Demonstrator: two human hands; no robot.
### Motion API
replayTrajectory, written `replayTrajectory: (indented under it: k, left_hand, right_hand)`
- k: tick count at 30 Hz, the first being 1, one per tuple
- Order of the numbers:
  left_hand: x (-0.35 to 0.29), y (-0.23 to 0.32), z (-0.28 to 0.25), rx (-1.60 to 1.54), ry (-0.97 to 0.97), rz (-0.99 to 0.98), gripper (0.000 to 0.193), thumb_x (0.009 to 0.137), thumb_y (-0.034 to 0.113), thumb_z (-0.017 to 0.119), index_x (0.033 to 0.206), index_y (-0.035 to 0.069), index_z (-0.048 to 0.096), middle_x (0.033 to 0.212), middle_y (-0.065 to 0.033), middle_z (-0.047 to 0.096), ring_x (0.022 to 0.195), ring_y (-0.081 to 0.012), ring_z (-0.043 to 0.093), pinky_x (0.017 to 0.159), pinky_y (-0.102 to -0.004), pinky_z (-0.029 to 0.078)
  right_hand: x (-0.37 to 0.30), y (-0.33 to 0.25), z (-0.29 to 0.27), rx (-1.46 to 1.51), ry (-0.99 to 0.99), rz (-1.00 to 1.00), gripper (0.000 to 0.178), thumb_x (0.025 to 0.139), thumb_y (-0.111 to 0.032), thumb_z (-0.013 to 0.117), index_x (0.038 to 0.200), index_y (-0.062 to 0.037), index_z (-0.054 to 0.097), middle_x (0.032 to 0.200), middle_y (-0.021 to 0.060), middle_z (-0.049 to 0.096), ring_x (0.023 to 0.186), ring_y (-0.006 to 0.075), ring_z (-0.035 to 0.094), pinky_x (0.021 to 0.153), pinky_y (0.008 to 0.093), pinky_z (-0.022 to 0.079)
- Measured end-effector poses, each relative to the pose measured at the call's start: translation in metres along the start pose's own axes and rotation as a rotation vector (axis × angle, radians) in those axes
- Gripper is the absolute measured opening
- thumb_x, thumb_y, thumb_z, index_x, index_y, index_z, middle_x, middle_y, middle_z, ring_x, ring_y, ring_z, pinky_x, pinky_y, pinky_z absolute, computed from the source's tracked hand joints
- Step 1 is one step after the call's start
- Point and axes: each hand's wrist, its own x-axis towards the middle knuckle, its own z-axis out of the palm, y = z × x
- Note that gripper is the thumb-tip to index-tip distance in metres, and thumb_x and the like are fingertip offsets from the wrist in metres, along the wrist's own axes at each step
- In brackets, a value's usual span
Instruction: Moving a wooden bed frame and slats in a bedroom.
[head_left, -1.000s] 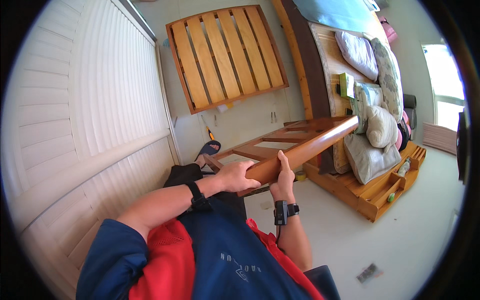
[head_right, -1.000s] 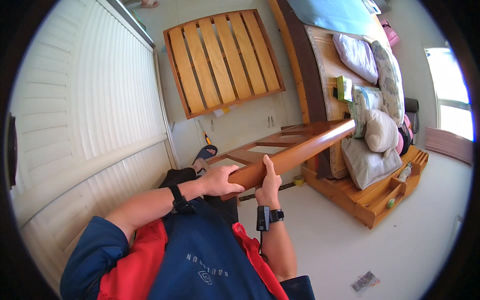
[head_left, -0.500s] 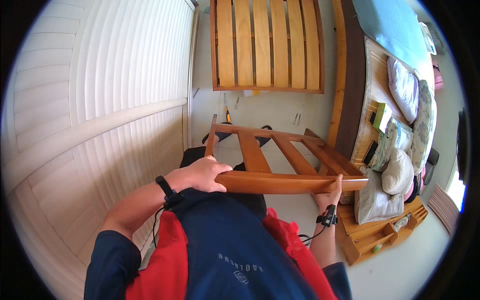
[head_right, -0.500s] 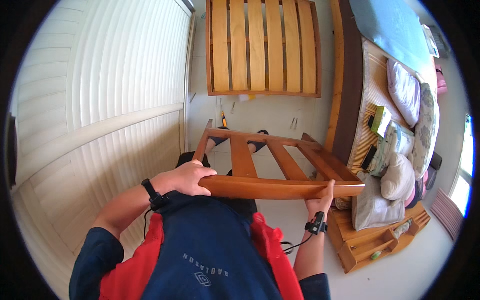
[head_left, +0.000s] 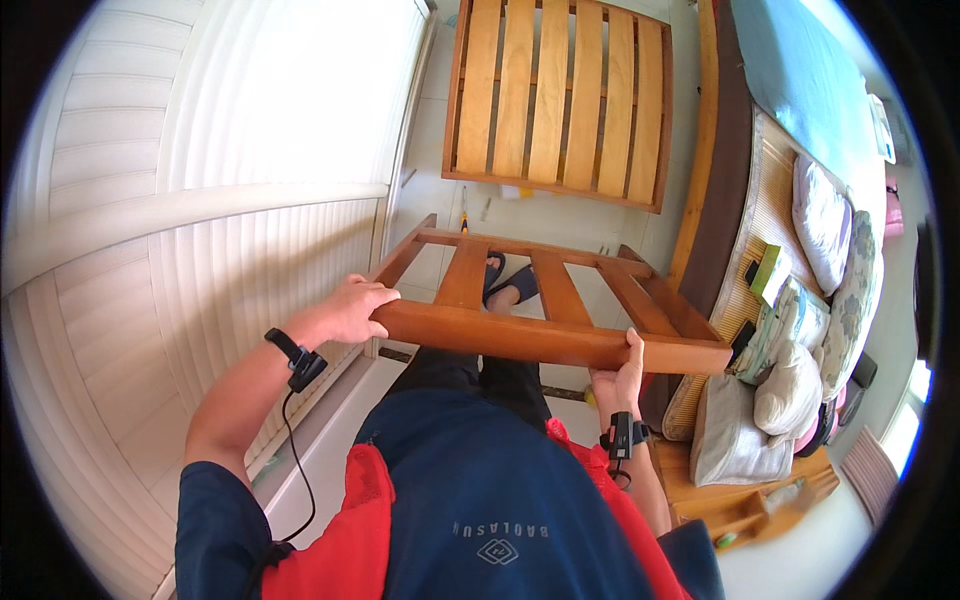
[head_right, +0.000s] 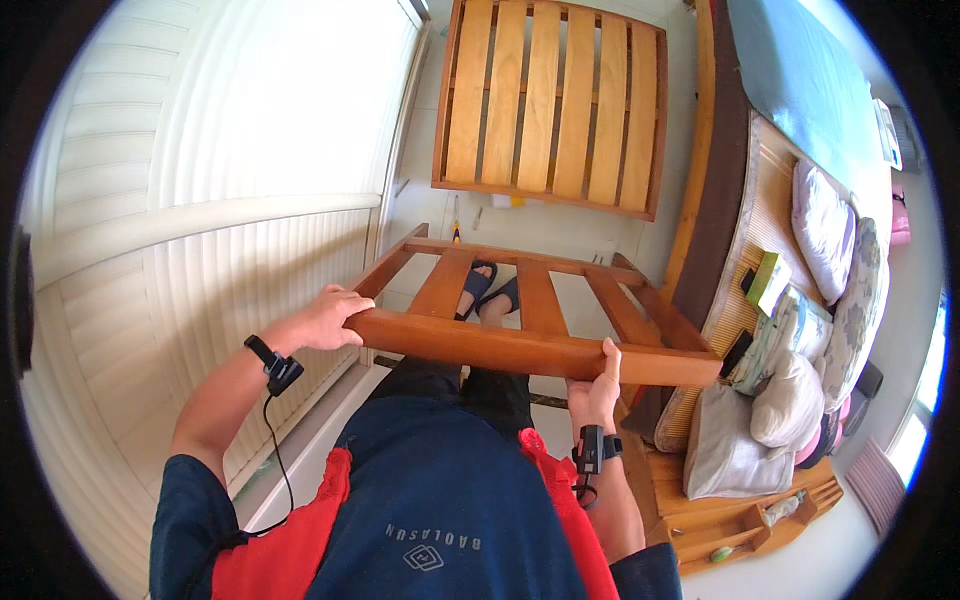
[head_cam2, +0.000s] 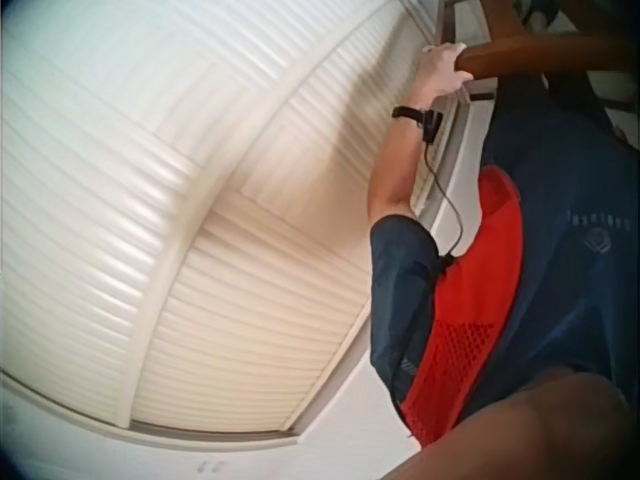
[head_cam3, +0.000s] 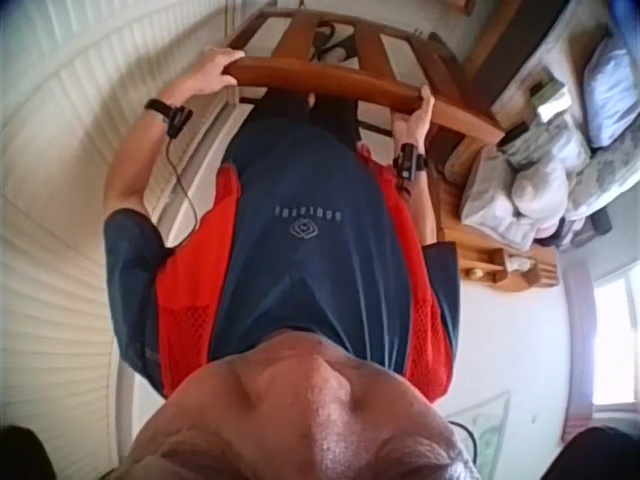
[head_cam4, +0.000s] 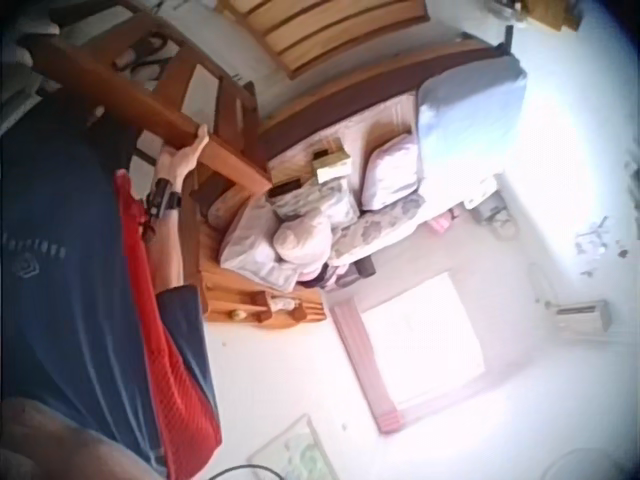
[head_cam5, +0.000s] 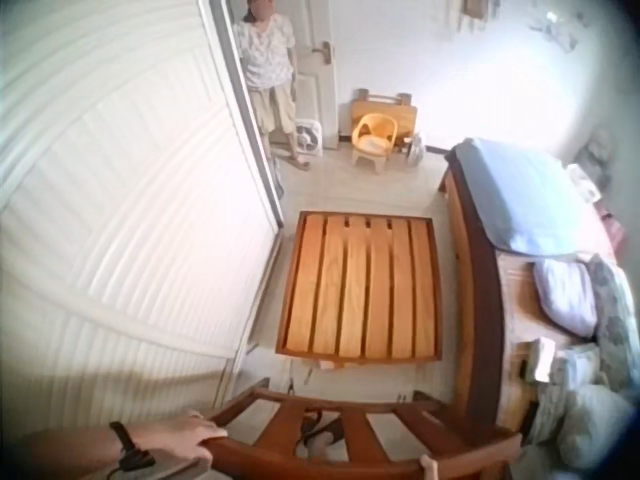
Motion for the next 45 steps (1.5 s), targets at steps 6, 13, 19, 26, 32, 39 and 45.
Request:
replayTrajectory:
  k: [6, 13, 19, 26, 32, 39, 45]
  left_hand:
    - [0.028, -0.017, -0.026, -0.019, 0.056, 0.047, 0.062, 0.084, 0.019, 0.089, 0.140, 0.004, 0.067, 0.124, -0.0175, 0.072, 0.126, -0.0406, 0.062, 0.118, -0.0488, 0.042]
    - [0.071, -0.020, -0.063, -0.089, -0.028, -0.116, 0.063, 0.087, 0.018, 0.087, 0.145, 0.005, 0.066, 0.146, -0.0148, 0.067, 0.141, -0.0435, 0.052, 0.122, -0.0485, 0.044]
    - [0.093, -0.018, -0.089, -0.082, -0.037, -0.102, 0.064, 0.085, 0.018, 0.090, 0.144, 0.005, 0.066, 0.144, -0.0153, 0.067, 0.138, -0.0426, 0.052, 0.122, -0.0485, 0.044]
    - [0.136, -0.032, -0.134, -0.086, -0.007, -0.055, 0.064, 0.084, 0.017, 0.091, 0.142, 0.004, 0.067, 0.139, -0.0155, 0.069, 0.136, -0.0420, 0.054, 0.120, -0.0483, 0.044]
    - [0.182, -0.029, -0.173, -0.105, 0.009, -0.057, 0.066, 0.083, 0.016, 0.091, 0.143, 0.004, 0.068, 0.139, -0.0151, 0.069, 0.136, -0.0417, 0.055, 0.120, -0.0484, 0.045]
    - [0.203, -0.047, -0.210, -0.101, -0.003, -0.025, 0.066, 0.083, 0.017, 0.090, 0.143, 0.003, 0.067, 0.139, -0.0175, 0.069, 0.134, -0.0428, 0.057, 0.119, -0.0494, 0.045]
    - [0.200, -0.051, -0.219, -0.105, 0.047, 0.010, 0.065, 0.081, 0.016, 0.091, 0.141, 0.002, 0.068, 0.129, -0.0199, 0.073, 0.126, -0.0420, 0.063, 0.116, -0.0494, 0.045]
  right_hand:
    - [0.035, -0.002, 0.039, 0.002, -0.049, -0.011, 0.046, 0.094, -0.033, 0.086, 0.131, -0.0154, 0.064, 0.139, 0.0068, 0.065, 0.130, 0.0314, 0.061, 0.115, 0.0565, 0.050]
    - [0.054, -0.015, 0.090, -0.018, 0.023, -0.034, 0.056, 0.091, -0.028, 0.091, 0.136, -0.0111, 0.062, 0.138, 0.0094, 0.065, 0.129, 0.0331, 0.062, 0.111, 0.0597, 0.052]
    - [0.065, -0.030, 0.119, -0.077, 0.030, -0.040, 0.058, 0.094, -0.032, 0.088, 0.140, -0.0131, 0.058, 0.143, 0.0095, 0.062, 0.134, 0.0311, 0.060, 0.115, 0.0553, 0.050]
    - [0.087, -0.051, 0.173, -0.062, 0.019, -0.044, 0.058, 0.093, -0.033, 0.089, 0.138, -0.0135, 0.060, 0.142, 0.0086, 0.063, 0.134, 0.0297, 0.060, 0.113, 0.0525, 0.051]
    - [0.115, -0.082, 0.227, -0.084, 0.074, -0.056, 0.059, 0.092, -0.033, 0.090, 0.139, -0.0133, 0.060, 0.143, 0.0088, 0.063, 0.135, 0.0299, 0.059, 0.116, 0.0534, 0.049]
    - [0.122, -0.086, 0.257, -0.043, 0.057, -0.070, 0.054, 0.092, -0.030, 0.093, 0.134, -0.0090, 0.066, 0.137, 0.0101, 0.067, 0.126, 0.0315, 0.065, 0.111, 0.0566, 0.053]
    - [0.112, -0.091, 0.260, -0.122, -0.002, -0.063, 0.060, 0.093, -0.041, 0.092, 0.137, -0.0135, 0.063, 0.144, 0.0067, 0.064, 0.136, 0.0278, 0.059, 0.119, 0.0485, 0.047]
